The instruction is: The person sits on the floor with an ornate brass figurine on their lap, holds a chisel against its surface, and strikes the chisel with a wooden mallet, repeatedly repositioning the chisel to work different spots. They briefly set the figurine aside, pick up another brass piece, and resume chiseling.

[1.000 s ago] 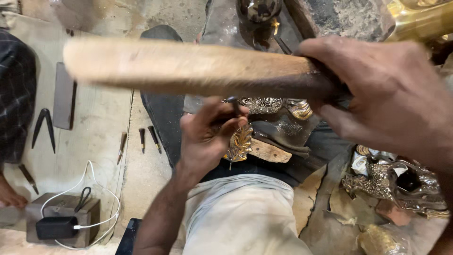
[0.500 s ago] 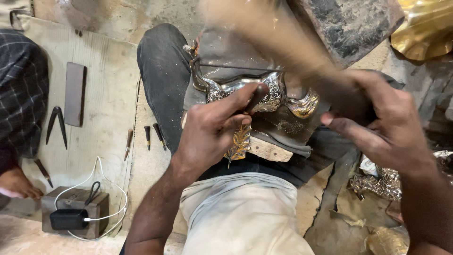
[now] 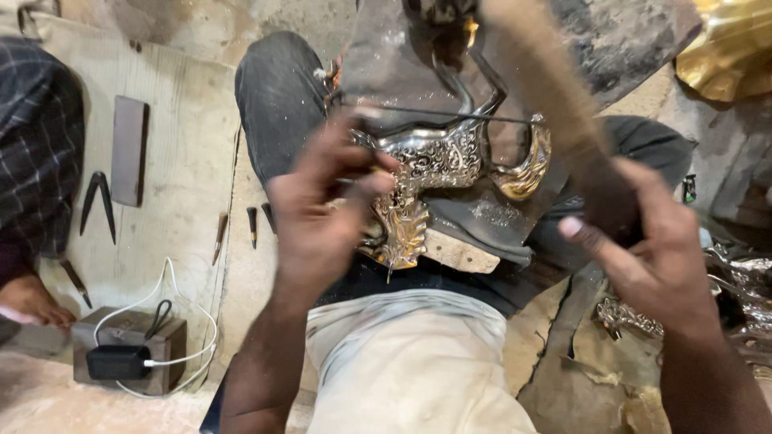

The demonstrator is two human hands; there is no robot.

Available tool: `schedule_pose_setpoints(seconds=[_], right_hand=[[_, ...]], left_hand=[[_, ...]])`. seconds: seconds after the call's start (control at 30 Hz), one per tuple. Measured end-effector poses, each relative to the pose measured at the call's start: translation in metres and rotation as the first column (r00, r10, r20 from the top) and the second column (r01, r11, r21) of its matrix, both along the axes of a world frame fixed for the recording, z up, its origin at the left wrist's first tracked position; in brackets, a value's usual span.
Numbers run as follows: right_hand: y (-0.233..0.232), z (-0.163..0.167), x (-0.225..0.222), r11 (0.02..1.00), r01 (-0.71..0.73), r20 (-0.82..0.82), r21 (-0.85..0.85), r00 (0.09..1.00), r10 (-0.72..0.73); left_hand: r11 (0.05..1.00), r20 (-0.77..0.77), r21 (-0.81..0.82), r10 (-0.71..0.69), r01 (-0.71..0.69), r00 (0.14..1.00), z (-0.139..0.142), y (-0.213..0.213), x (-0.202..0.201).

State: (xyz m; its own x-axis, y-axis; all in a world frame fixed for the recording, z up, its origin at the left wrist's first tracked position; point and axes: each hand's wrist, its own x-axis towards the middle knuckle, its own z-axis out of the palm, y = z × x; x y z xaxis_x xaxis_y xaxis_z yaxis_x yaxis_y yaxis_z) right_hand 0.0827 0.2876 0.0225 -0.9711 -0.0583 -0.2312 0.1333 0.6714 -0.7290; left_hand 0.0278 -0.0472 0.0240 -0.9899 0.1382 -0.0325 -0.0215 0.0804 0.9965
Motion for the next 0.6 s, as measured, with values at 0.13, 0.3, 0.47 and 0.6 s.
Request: schedule_pose_setpoints(seconds=[0.13,0.3,0.47,0.6], right_hand=[[-0.009,0.003,-0.008,0.969,0.097,-0.087,-0.227,0.989,-0.119],[-0.023,0.014,-0.034,0.976,-0.192,-0.270,-0.102,0.950,0.158],[-0.032,0.036,-0.054,0.948,-0.318,-0.190,-0.014,0.932,0.310],[-0.045,0.056,-0.069,0.886,-0.417,-0.062,0.203,0.898,0.437]], left_hand=[[0.939,0.147,0.282,0.158,-0.195,0.976,-0.017,-0.014,0.016],[0.951,0.111,0.282,0.099,-0.127,0.989,-0.036,-0.014,0.029],[0.978,-0.025,0.199,0.067,-0.061,0.997,-0.049,-0.015,0.030],[0.983,-0.086,0.179,0.061,-0.045,0.994,-0.053,-0.021,0.031]])
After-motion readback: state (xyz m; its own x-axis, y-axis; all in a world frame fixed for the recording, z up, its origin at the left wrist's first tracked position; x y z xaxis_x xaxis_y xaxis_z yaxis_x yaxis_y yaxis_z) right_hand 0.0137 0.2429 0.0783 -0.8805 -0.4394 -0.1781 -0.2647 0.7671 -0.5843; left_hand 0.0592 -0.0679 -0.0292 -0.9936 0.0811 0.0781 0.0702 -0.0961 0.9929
